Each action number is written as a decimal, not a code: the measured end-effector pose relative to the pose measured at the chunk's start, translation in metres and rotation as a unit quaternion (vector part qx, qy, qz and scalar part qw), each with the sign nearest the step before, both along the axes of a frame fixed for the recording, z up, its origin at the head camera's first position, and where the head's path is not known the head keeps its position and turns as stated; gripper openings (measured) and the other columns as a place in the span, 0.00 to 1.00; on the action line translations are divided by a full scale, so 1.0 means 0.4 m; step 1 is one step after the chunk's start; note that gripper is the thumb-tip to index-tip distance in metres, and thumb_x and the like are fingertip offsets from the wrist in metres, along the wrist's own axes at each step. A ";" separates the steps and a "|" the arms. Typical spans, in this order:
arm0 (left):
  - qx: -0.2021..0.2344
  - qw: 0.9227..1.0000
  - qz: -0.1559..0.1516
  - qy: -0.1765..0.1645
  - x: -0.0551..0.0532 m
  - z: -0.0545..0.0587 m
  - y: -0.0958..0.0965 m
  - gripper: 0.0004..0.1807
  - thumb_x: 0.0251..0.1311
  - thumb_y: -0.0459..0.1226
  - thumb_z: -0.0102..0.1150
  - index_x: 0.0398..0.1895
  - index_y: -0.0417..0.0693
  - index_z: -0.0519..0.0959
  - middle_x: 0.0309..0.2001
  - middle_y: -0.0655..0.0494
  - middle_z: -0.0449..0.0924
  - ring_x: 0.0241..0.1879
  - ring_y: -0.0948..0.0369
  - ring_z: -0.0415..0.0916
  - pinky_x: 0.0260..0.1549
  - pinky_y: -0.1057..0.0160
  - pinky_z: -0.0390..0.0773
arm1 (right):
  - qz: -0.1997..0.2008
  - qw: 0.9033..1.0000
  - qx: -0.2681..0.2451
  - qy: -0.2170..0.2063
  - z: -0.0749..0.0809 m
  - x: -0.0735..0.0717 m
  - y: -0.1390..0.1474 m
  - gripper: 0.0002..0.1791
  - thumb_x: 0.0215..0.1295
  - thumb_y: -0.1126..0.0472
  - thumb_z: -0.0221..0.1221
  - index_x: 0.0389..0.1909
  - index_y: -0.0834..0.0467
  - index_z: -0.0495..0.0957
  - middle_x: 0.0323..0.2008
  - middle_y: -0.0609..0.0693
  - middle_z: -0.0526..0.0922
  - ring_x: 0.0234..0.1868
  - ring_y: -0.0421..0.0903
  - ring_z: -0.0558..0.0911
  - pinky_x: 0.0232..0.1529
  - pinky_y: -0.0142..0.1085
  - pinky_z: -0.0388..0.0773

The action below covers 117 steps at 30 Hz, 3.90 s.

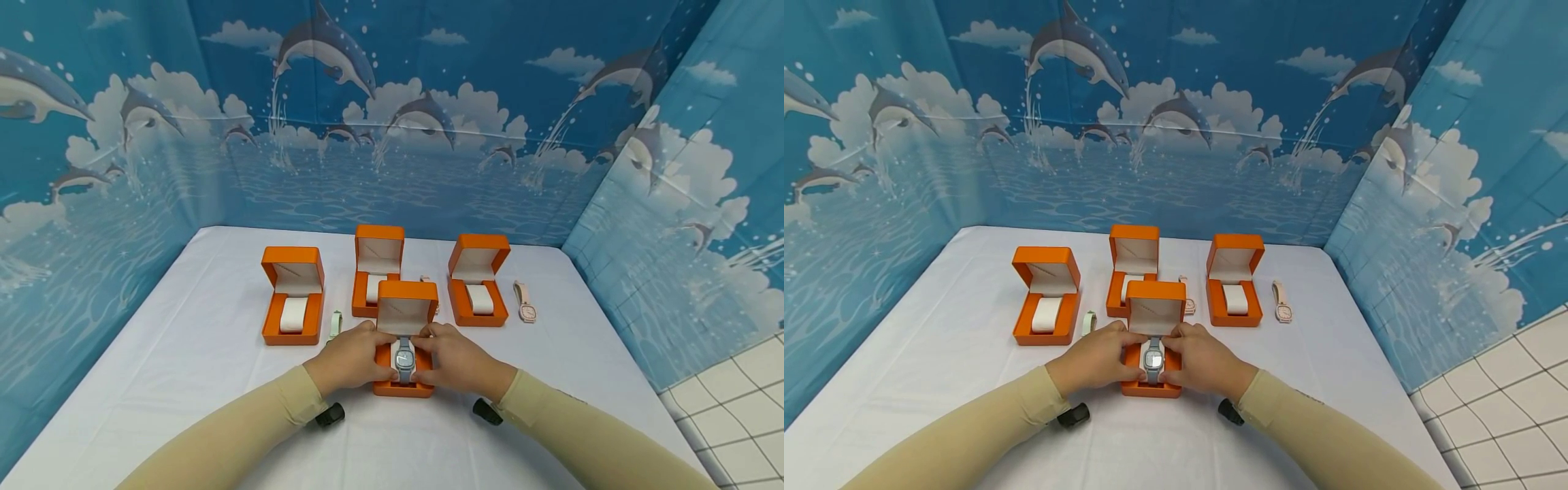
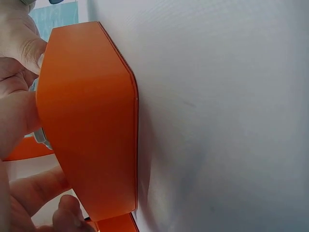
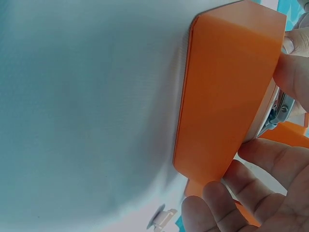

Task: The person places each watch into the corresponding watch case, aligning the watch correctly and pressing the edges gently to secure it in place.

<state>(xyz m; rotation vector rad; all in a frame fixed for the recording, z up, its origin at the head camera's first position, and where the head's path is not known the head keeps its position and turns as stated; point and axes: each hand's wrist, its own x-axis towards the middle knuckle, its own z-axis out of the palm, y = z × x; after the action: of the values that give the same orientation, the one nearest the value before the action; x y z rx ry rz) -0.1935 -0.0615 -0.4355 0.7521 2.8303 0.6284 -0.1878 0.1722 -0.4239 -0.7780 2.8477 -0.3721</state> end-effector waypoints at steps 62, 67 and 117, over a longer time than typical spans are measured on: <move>0.226 0.967 0.116 0.011 -0.084 0.118 -0.028 0.32 0.78 0.58 0.51 0.77 0.55 0.72 0.57 0.56 0.78 0.40 0.58 0.75 0.38 0.59 0.78 | -0.131 0.963 -0.232 0.043 0.123 -0.108 0.054 0.31 0.83 0.43 0.51 0.77 0.55 0.70 0.32 0.53 0.84 0.24 0.47 0.72 0.24 0.37 0.69; 0.217 0.969 0.115 0.012 -0.091 0.112 -0.022 0.27 0.78 0.57 0.51 0.73 0.59 0.77 0.54 0.58 0.80 0.41 0.58 0.74 0.38 0.58 0.77 | -0.120 0.967 -0.224 0.025 0.115 -0.110 0.050 0.27 0.84 0.46 0.51 0.74 0.55 0.74 0.32 0.54 0.85 0.22 0.47 0.69 0.24 0.37 0.65; 0.225 0.966 0.098 -0.077 -0.067 0.129 -0.044 0.25 0.69 0.55 0.66 0.64 0.57 0.81 0.58 0.57 0.84 0.58 0.54 0.81 0.57 0.50 0.83 | -0.106 0.965 -0.238 -0.023 0.111 -0.068 0.060 0.22 0.76 0.48 0.63 0.64 0.53 0.83 0.47 0.51 0.87 0.45 0.50 0.82 0.42 0.39 0.82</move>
<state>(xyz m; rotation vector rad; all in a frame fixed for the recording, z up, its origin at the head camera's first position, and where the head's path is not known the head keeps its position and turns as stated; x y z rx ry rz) -0.2201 -0.0791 -0.3839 0.4530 2.6611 1.3296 -0.2151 0.1960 -0.3794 -0.5184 2.8323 -1.1168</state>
